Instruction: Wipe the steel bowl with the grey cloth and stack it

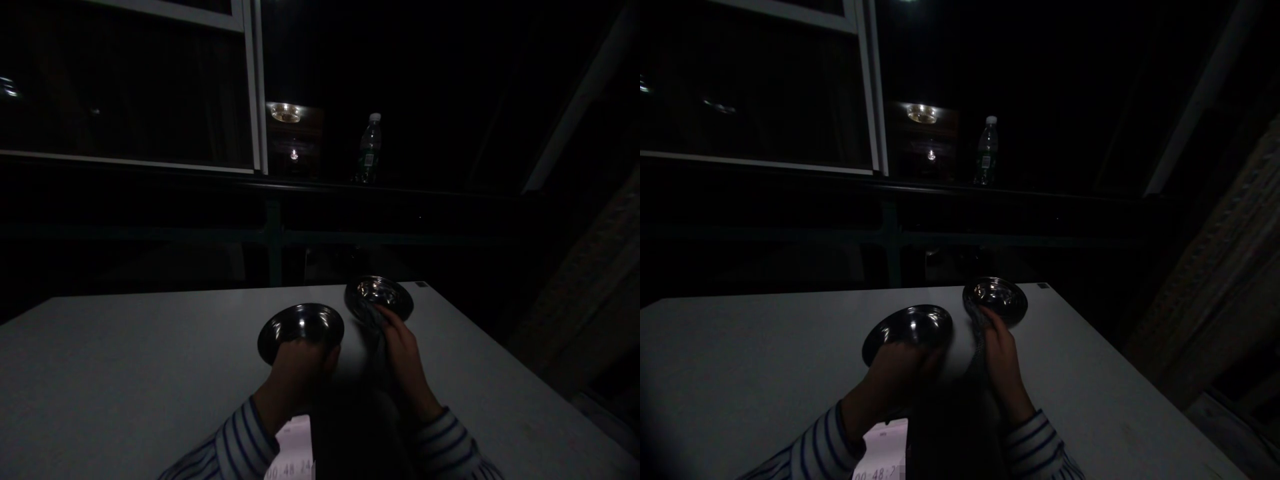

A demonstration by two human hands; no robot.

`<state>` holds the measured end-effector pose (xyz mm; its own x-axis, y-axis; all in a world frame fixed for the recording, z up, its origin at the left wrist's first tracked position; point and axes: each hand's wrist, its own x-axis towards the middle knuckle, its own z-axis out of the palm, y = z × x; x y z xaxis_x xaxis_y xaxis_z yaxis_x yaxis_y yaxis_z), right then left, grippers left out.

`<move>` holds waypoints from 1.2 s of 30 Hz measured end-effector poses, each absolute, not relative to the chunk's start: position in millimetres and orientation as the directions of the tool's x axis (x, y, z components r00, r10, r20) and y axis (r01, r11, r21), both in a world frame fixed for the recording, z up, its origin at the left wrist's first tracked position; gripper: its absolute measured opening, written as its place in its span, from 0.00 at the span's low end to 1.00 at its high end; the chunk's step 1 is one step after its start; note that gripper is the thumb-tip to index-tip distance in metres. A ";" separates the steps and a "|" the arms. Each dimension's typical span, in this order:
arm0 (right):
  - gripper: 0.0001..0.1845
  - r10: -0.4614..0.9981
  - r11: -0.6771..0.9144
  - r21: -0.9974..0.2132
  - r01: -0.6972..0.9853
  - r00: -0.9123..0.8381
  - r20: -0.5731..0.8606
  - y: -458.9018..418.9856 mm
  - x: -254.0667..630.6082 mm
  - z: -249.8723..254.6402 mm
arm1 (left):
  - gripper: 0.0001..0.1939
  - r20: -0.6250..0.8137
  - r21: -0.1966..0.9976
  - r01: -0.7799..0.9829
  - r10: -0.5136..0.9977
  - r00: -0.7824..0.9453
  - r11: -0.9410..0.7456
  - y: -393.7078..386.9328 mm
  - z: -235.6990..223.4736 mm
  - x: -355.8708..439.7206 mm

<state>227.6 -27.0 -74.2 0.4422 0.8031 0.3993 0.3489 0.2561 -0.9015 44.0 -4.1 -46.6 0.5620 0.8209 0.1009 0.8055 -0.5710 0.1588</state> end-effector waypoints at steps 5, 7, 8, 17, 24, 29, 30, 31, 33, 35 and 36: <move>0.19 0.818 0.253 -0.925 0.285 0.448 0.361 -25.1 230.8 -75.0 | 0.25 0.015 0.175 0.813 0.827 0.561 -0.555 -4.7 -60.3 44.6; 0.19 0.826 0.247 -0.913 0.325 0.422 0.374 -25.7 229.8 -77.0 | 0.23 0.020 0.218 0.813 0.836 0.549 -0.539 -4.2 -62.8 43.3; 0.19 0.828 0.250 -0.900 0.358 0.402 0.390 -26.7 228.4 -77.9 | 0.22 0.032 0.243 0.812 0.841 0.540 -0.531 -3.9 -62.4 42.9; 0.25 0.628 0.631 -0.278 0.724 -0.267 0.731 -45.6 197.4 -69.2 | 0.24 0.027 0.996 0.054 0.851 0.525 -0.065 -6.8 -32.9 47.7; 0.30 0.613 0.603 -0.287 0.744 -0.203 0.764 -41.8 195.8 -75.8 | 0.17 -0.058 0.983 -0.132 0.895 0.441 0.129 -6.4 -34.3 49.6; 0.23 0.737 0.474 -0.601 0.643 0.083 0.671 -41.3 201.7 -75.9 | 0.14 0.043 0.997 -0.075 0.942 0.334 -0.018 -9.7 -22.1 51.4; 0.21 0.763 0.448 -0.662 0.601 0.129 0.634 -40.8 202.2 -74.5 | 0.14 0.070 0.997 -0.054 0.939 0.336 -0.055 -10.1 -17.8 52.4; 0.20 0.782 0.424 -0.714 0.557 0.173 0.599 -40.3 202.7 -72.7 | 0.13 0.093 0.996 -0.033 0.933 0.348 -0.087 -9.9 -13.3 53.6; 0.18 0.798 0.379 -0.797 0.470 0.270 0.538 -38.7 204.9 -67.6 | 0.14 0.130 0.989 0.010 0.914 0.383 -0.144 -7.5 -4.9 55.5; 0.17 0.793 0.350 -0.854 0.385 0.364 0.489 -36.9 209.4 -62.0 | 0.14 0.164 0.978 0.054 0.899 0.406 -0.203 -2.8 1.3 56.2; 0.17 0.791 0.344 -0.873 0.346 0.394 0.468 -36.0 212.4 -59.7 | 0.14 0.172 0.972 0.076 0.897 0.406 -0.221 -0.1 3.2 56.0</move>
